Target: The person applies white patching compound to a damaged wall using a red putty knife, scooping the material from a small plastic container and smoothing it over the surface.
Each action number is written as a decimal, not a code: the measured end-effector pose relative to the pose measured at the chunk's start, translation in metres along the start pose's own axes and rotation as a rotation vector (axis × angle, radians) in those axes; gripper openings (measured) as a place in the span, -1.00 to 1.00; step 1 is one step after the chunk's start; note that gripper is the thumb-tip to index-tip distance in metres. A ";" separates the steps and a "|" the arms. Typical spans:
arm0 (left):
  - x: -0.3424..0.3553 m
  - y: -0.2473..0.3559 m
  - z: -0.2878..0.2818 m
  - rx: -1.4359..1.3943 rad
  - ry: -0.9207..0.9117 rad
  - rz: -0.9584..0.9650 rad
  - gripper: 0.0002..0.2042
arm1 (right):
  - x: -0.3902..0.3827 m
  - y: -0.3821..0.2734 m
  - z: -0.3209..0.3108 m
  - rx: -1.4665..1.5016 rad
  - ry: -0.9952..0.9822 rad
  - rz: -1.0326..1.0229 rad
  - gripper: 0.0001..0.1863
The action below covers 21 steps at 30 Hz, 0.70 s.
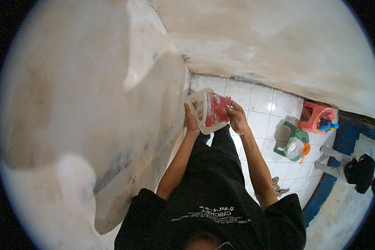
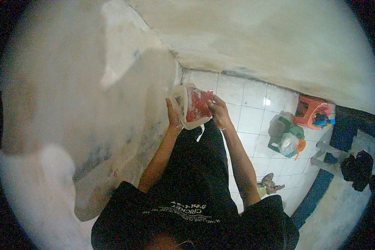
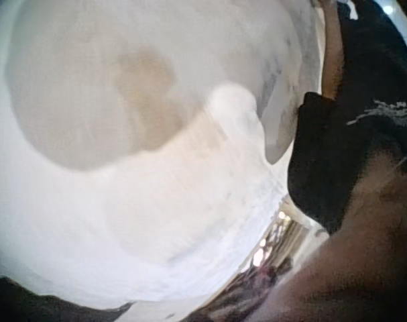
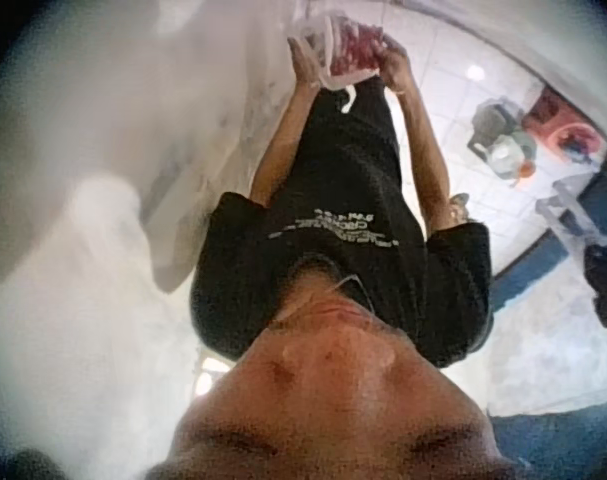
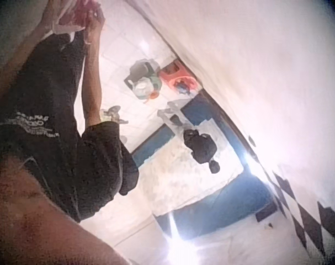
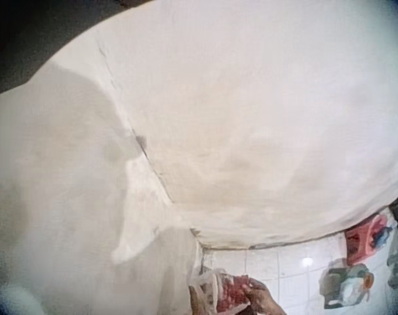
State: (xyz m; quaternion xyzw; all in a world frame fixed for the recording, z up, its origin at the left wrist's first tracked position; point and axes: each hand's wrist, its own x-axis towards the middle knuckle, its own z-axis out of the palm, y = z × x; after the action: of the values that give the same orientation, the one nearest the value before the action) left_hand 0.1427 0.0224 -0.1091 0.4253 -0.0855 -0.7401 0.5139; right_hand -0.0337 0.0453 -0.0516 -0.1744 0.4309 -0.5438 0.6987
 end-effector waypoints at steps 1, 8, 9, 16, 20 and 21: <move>0.004 0.001 -0.005 -0.014 -0.036 -0.009 -0.26 | 0.005 0.005 0.002 0.016 0.034 0.025 -0.64; 0.011 -0.013 -0.025 0.134 0.007 0.015 -0.23 | 0.018 0.028 -0.010 -0.015 -0.029 0.037 -0.58; 0.012 -0.014 -0.029 0.153 0.015 0.018 -0.23 | 0.020 0.032 -0.011 -0.019 -0.030 0.028 -0.56; 0.000 -0.039 -0.098 0.157 0.073 -0.087 -0.19 | 0.045 0.065 -0.010 0.008 0.084 0.023 -0.67; -0.008 -0.056 -0.137 0.151 0.146 -0.116 -0.23 | 0.120 0.125 -0.024 -0.249 0.267 -0.096 -0.75; -0.015 -0.062 -0.156 0.118 0.165 -0.133 -0.24 | 0.135 0.138 -0.020 -0.221 0.233 -0.083 -0.77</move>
State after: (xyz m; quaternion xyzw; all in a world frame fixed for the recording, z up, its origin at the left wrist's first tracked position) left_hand 0.2139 0.1120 -0.2334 0.5187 -0.0579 -0.7288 0.4431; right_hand 0.0394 -0.0253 -0.2169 -0.2039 0.5586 -0.5380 0.5974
